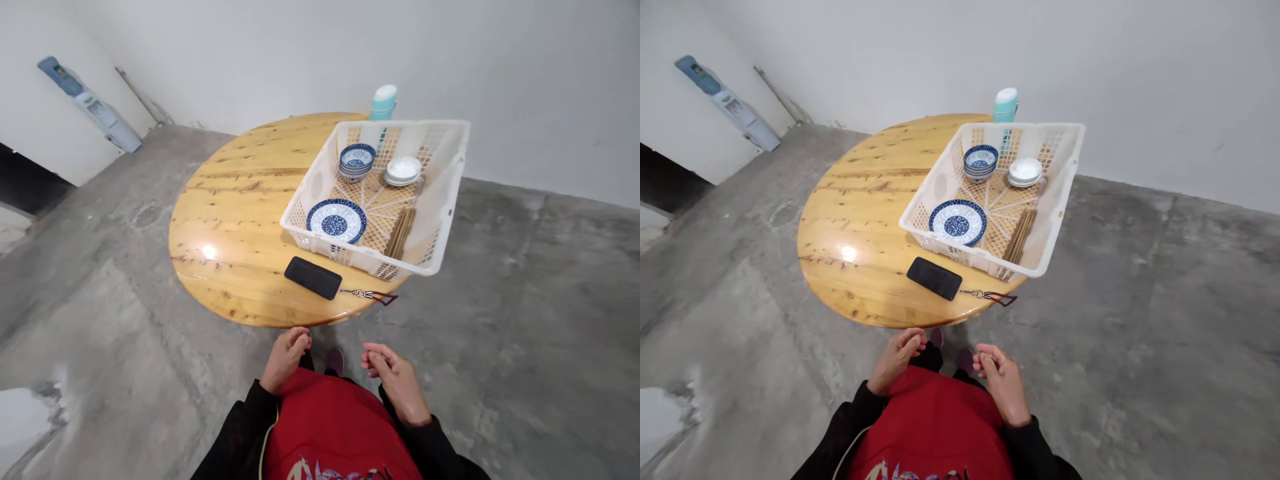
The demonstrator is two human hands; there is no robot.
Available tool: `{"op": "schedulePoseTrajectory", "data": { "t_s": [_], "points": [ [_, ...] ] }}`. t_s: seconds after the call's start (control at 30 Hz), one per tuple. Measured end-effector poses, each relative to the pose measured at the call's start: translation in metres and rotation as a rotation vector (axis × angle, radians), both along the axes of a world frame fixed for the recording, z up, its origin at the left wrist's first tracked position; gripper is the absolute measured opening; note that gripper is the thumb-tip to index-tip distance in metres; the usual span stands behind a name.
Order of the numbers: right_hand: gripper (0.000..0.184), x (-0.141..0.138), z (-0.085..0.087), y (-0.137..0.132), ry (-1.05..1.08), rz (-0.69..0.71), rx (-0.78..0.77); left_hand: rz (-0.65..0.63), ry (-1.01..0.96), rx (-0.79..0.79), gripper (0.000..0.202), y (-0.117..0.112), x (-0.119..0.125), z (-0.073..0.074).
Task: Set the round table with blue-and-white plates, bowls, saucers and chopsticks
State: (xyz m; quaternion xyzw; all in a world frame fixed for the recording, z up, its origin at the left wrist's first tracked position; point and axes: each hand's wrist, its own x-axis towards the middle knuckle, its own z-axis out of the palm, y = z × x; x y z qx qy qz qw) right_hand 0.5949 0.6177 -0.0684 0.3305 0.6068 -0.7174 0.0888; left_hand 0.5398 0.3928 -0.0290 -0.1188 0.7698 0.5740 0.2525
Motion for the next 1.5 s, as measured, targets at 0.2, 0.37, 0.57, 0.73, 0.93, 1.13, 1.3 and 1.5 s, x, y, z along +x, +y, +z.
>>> {"op": "schedulePoseTrajectory", "data": {
  "t_s": [0.2,0.37,0.57,0.73,0.93,1.13,1.3,1.5],
  "points": [
    [0.047,0.004,0.001,-0.007,0.001,0.05,0.039,-0.11,0.246,-0.203,0.03,-0.01,-0.024,0.01],
    [0.053,0.003,0.001,-0.016,-0.03,0.009,0.069,-0.256,0.501,-0.45,0.031,-0.026,-0.058,0.027],
    [0.05,-0.004,-0.001,-0.049,-0.007,0.027,0.12,-0.329,0.581,-0.5,0.03,-0.066,-0.08,0.029],
    [0.045,-0.013,0.004,-0.068,0.015,0.01,0.198,-0.353,0.602,-0.418,0.03,-0.097,-0.109,0.037],
    [0.042,-0.04,0.05,-0.041,0.079,-0.087,0.32,-0.436,0.777,-0.464,0.032,-0.102,-0.161,0.064],
    [0.034,-0.095,0.106,0.011,0.249,-0.147,0.547,-0.45,0.908,-0.57,0.032,-0.074,-0.195,0.095],
    [0.029,-0.16,0.137,0.051,0.284,-0.115,0.589,-0.476,0.89,-0.447,0.038,-0.019,-0.225,0.117],
    [0.036,-0.247,0.136,0.087,0.33,-0.01,0.528,-0.49,0.627,-0.344,0.045,0.051,-0.279,0.105]
  ]
}}
